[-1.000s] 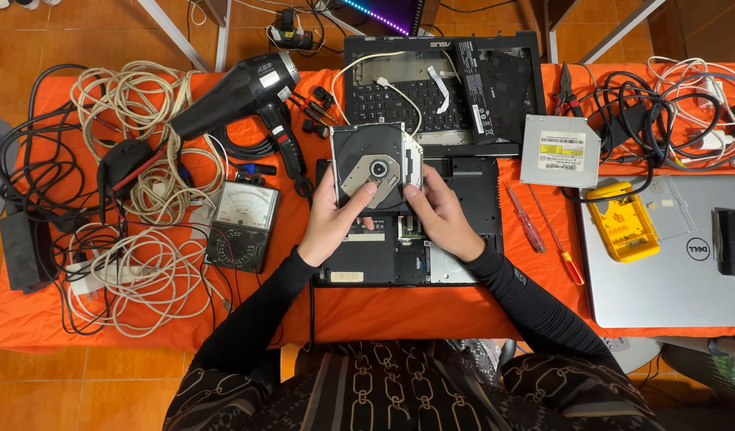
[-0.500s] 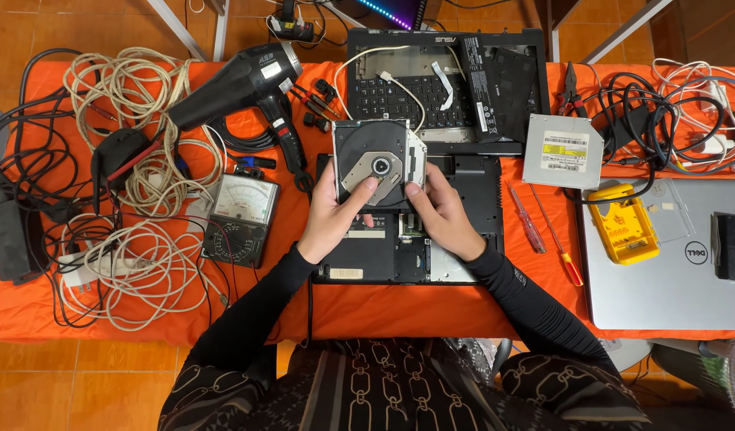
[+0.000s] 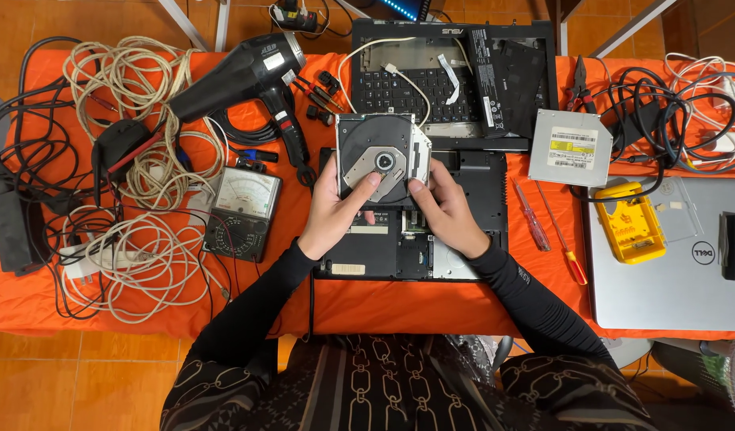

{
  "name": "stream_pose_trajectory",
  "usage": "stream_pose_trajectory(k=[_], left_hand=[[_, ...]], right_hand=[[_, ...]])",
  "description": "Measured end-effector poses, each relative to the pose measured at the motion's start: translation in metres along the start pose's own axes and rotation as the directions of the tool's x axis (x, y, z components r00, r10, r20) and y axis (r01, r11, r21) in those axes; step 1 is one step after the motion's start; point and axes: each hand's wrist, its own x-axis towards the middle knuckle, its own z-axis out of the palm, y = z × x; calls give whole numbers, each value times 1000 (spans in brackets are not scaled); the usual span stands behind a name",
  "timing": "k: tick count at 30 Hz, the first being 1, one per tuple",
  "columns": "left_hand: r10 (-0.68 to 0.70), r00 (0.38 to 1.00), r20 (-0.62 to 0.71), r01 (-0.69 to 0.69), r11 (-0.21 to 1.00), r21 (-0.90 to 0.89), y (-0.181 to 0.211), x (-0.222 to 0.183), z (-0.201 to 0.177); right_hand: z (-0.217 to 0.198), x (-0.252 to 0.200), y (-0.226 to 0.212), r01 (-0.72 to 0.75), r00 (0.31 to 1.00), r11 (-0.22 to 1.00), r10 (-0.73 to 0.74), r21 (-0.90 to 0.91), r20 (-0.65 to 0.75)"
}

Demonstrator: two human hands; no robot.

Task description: Cleaning or drying a laptop CD/DVD drive using a hairdryer at a repair station.

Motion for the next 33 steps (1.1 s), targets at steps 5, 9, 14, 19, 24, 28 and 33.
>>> stream_pose_trajectory(k=[5, 9, 14, 19, 24, 28, 33], left_hand=[[12, 1000, 4, -12, 1000, -3, 0, -1, 0], [10, 1000, 3, -10, 1000, 9, 2, -1, 1], [14, 1000, 5, -14, 1000, -3, -1, -1, -1], [11, 1000, 9, -11, 1000, 0, 0, -1, 0], [22, 1000, 22, -21, 999, -26, -6, 0, -3], [22, 999, 26, -21, 999, -29, -7, 0, -4], [8, 1000, 25, -7, 999, -33, -5, 0, -4]], right_hand=[[1, 1, -3, 17, 1000, 1000, -17, 5, 4], [-1, 0, 1, 11, 1000, 1000, -11, -18, 5], [0, 1, -1, 20, 1000, 999, -20, -25, 4], [-1, 1, -1, 6, 1000, 1000, -6, -26, 2], [-1, 1, -2, 6, 1000, 1000, -6, -20, -3], [0, 2, -2, -7, 1000, 1000, 7, -6, -5], [0, 2, -2, -5, 1000, 1000, 5, 1, -2]])
